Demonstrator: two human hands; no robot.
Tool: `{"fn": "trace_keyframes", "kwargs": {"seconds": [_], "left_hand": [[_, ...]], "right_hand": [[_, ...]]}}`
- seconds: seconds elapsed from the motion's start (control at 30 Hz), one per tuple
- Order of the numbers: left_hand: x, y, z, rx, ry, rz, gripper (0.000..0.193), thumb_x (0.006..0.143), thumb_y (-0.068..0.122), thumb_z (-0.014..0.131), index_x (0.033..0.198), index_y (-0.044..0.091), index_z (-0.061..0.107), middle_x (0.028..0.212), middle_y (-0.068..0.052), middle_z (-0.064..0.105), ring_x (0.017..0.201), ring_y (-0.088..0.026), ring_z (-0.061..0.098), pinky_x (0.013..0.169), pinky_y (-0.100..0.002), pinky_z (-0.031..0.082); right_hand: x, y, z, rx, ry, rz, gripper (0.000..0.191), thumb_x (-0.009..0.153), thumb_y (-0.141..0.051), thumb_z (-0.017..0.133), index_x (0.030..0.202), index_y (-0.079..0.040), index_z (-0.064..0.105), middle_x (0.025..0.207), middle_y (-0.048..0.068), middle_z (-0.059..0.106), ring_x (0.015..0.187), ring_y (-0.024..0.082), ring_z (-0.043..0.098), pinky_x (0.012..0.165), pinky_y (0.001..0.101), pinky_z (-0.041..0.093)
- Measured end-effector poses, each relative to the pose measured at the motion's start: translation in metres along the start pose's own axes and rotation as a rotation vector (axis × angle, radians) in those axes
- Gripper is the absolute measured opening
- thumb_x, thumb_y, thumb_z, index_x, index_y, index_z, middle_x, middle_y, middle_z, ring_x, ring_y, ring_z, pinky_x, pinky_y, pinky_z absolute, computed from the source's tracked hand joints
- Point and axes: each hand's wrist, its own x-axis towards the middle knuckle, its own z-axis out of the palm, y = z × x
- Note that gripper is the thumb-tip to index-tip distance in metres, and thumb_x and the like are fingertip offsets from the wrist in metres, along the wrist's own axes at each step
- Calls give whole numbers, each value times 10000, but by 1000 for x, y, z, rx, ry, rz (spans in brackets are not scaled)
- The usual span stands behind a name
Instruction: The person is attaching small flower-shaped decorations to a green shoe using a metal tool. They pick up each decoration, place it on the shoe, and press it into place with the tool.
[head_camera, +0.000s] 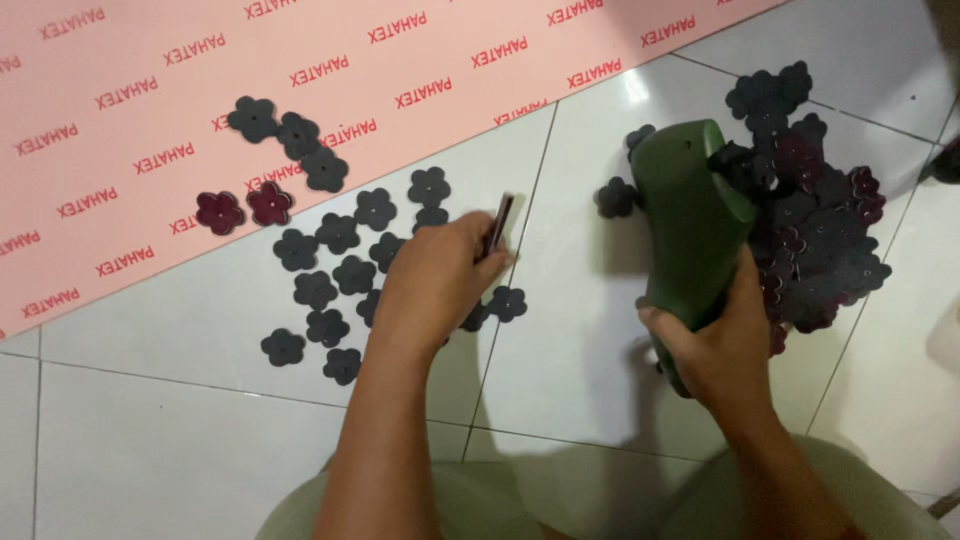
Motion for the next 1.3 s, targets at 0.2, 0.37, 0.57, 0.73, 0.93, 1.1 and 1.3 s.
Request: {"fn": "trace_keyframes", "kwargs": {"seconds": [0.2, 0.37, 0.57, 0.73, 0.93, 1.1, 1.3], "left_hand": [[10, -1, 10, -247, 149, 12, 231, 939, 279, 708, 999, 63, 652, 805, -91, 737, 687, -238, 677, 659, -371, 513], [16, -8, 17, -514, 339, 55, 170, 961, 219, 702, 1049, 80, 658, 843, -21, 753, 748, -104, 685, 724, -262, 546], [28, -20, 30, -657, 329, 148, 133, 1020, 151, 625, 1110, 53, 625, 965, -20, 762, 890, -77, 701, 805, -259, 547], [29, -23, 34, -653, 311, 172, 132, 1027, 141, 613, 1123, 49, 617, 970, -42, 769, 897, -94, 718, 818, -266, 562], [25, -16, 31, -586, 301, 159, 123, 1017, 142, 614, 1105, 57, 626, 967, -40, 773, 903, -108, 740, 823, -273, 567], [24, -12, 29, -583, 268, 89, 130, 1016, 164, 609, 1098, 68, 638, 964, -32, 773, 907, -114, 734, 828, -280, 559], [24, -11, 30, -605, 287, 89, 124, 1015, 166, 616, 1090, 69, 633, 945, -27, 770, 872, -98, 712, 806, -269, 547]], "right_hand": [[1, 1, 6, 18, -46, -69, 839, 722, -67, 788, 1465, 4, 404, 1124, 144, 622, 968, 255, 673, 845, 394, 557], [4, 6, 6, -58, -51, -117, 777, 728, -130, 803, 1410, -1, 453, 1118, 159, 622, 984, 275, 662, 883, 429, 543], [0, 21, 10, -212, 11, -155, 981, 725, -250, 819, 1527, 43, 337, 1272, 238, 503, 1148, 360, 528, 1002, 526, 425], [-2, 28, 12, -254, 14, -141, 1042, 724, -252, 830, 1569, 39, 294, 1344, 262, 453, 1223, 385, 475, 1047, 543, 389], [-2, 33, 13, -301, 6, -114, 1084, 713, -276, 840, 1581, 22, 262, 1359, 272, 432, 1251, 408, 450, 1069, 570, 363], [-3, 36, 14, -313, 6, -149, 1100, 737, -288, 838, 1598, 32, 232, 1396, 288, 406, 1282, 424, 425, 1087, 587, 346], [-3, 33, 13, -307, -7, -114, 1109, 726, -291, 842, 1592, 31, 230, 1396, 286, 402, 1281, 420, 424, 1087, 580, 340]]}}
